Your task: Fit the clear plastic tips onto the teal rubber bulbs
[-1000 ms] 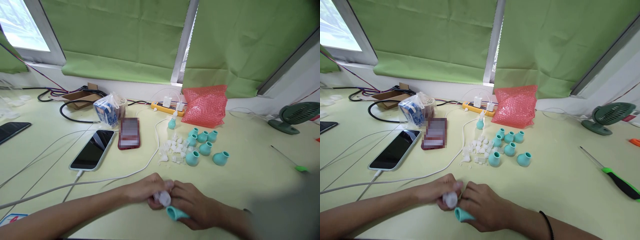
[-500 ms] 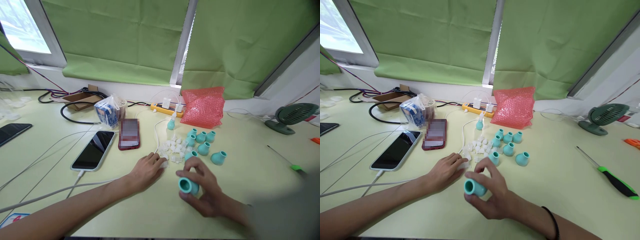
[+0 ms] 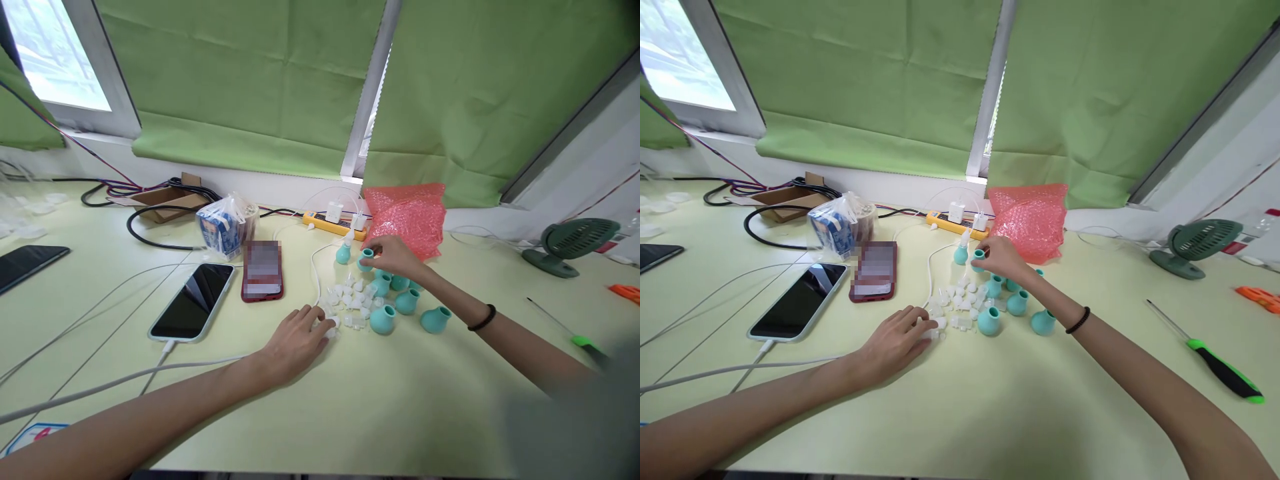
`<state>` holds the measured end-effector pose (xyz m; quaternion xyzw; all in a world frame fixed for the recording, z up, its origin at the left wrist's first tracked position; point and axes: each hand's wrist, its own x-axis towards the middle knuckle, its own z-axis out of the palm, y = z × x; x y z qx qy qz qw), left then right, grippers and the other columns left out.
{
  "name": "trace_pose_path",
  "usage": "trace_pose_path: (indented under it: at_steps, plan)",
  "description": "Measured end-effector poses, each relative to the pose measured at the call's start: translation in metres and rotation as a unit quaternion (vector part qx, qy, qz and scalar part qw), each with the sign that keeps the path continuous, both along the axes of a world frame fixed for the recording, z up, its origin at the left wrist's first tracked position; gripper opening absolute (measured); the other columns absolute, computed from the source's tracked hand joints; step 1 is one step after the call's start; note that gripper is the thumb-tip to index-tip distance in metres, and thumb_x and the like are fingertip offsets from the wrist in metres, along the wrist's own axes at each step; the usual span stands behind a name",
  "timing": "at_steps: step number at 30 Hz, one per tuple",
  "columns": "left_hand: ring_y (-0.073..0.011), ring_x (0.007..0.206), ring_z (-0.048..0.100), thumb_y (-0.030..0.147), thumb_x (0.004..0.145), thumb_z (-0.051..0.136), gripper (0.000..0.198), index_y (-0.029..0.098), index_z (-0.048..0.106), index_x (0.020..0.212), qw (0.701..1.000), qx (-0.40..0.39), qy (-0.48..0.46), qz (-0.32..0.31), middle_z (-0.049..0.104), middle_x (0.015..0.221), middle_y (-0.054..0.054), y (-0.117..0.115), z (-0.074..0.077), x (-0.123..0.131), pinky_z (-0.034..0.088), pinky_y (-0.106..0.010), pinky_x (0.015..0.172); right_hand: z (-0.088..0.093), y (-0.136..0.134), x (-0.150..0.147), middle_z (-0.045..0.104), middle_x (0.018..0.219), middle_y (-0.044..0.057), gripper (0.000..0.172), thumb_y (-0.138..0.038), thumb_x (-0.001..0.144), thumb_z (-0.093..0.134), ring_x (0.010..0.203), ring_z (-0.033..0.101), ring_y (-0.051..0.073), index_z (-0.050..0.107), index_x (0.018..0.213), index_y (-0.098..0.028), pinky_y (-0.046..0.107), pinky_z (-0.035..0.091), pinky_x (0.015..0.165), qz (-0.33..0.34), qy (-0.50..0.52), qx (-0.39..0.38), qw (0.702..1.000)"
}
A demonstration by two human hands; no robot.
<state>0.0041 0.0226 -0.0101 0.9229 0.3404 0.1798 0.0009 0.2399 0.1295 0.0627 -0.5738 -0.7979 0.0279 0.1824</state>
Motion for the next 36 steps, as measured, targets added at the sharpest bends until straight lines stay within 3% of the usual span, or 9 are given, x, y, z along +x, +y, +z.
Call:
trace_pose_path:
  at_steps: [7,11,17,23,30,36]
  plan:
    - [-0.0154,0.071,0.053,0.015,0.082,0.035,0.018,0.017,0.048,0.094,0.998,0.047,0.037,-0.023,0.052,0.088,-0.005,0.002,-0.007,-0.002,0.043,-0.025,0.056,-0.013,0.017,0.008,0.064,0.070,0.003,0.014,-0.024,0.061,0.058,0.064,0.058,0.015,0.060,0.072,-0.015,0.021,0.042,0.053,0.007,-0.042,-0.049,0.998]
    - [-0.0150,0.076,0.052,0.008,0.080,0.033,0.024,0.019,0.047,0.097,0.996,0.057,0.039,-0.054,0.049,0.098,-0.006,0.002,-0.013,-0.004,0.043,-0.024,0.059,-0.014,0.023,0.000,0.064,0.076,0.004,0.023,-0.028,0.064,0.057,0.070,0.059,0.016,0.060,0.083,-0.015,0.021,0.043,0.059,-0.006,-0.045,-0.041,0.998]
    - [-0.0175,0.083,0.053,0.008,0.079,0.032,0.025,0.017,0.049,0.095,0.998,0.029,0.026,-0.053,0.047,0.103,-0.008,0.001,-0.014,-0.004,0.044,-0.026,0.063,-0.014,0.036,-0.013,0.064,0.079,0.008,0.047,-0.049,0.063,0.056,0.077,0.058,0.024,0.057,0.095,-0.014,0.030,0.042,0.063,-0.063,-0.045,-0.024,0.997]
    - [-0.0174,0.083,0.052,0.009,0.080,0.033,0.021,0.015,0.049,0.090,0.998,0.005,0.002,-0.068,0.046,0.104,-0.010,-0.001,-0.010,-0.003,0.047,-0.028,0.064,-0.020,0.046,-0.021,0.063,0.089,0.007,0.034,-0.044,0.079,0.040,0.076,0.058,0.015,0.054,0.094,-0.016,0.022,0.042,0.062,-0.024,-0.033,-0.048,0.998]
    - [-0.0183,0.084,0.052,0.014,0.081,0.033,0.020,0.014,0.050,0.090,0.997,-0.013,-0.005,-0.071,0.046,0.104,-0.011,-0.003,-0.006,-0.002,0.048,-0.031,0.064,-0.030,0.048,-0.032,0.062,0.084,0.007,0.034,-0.042,0.074,0.049,0.075,0.057,0.018,0.050,0.097,-0.017,0.024,0.040,0.060,0.004,-0.064,-0.064,0.996]
    - [-0.0179,0.085,0.051,0.017,0.080,0.033,0.019,0.015,0.050,0.090,0.997,-0.025,-0.007,-0.074,0.044,0.104,-0.011,-0.004,-0.004,-0.003,0.048,-0.030,0.064,-0.032,0.050,-0.050,0.060,0.083,0.007,0.025,-0.036,0.067,0.056,0.074,0.054,0.019,0.052,0.082,-0.016,0.023,0.037,0.057,0.041,-0.087,-0.050,0.994]
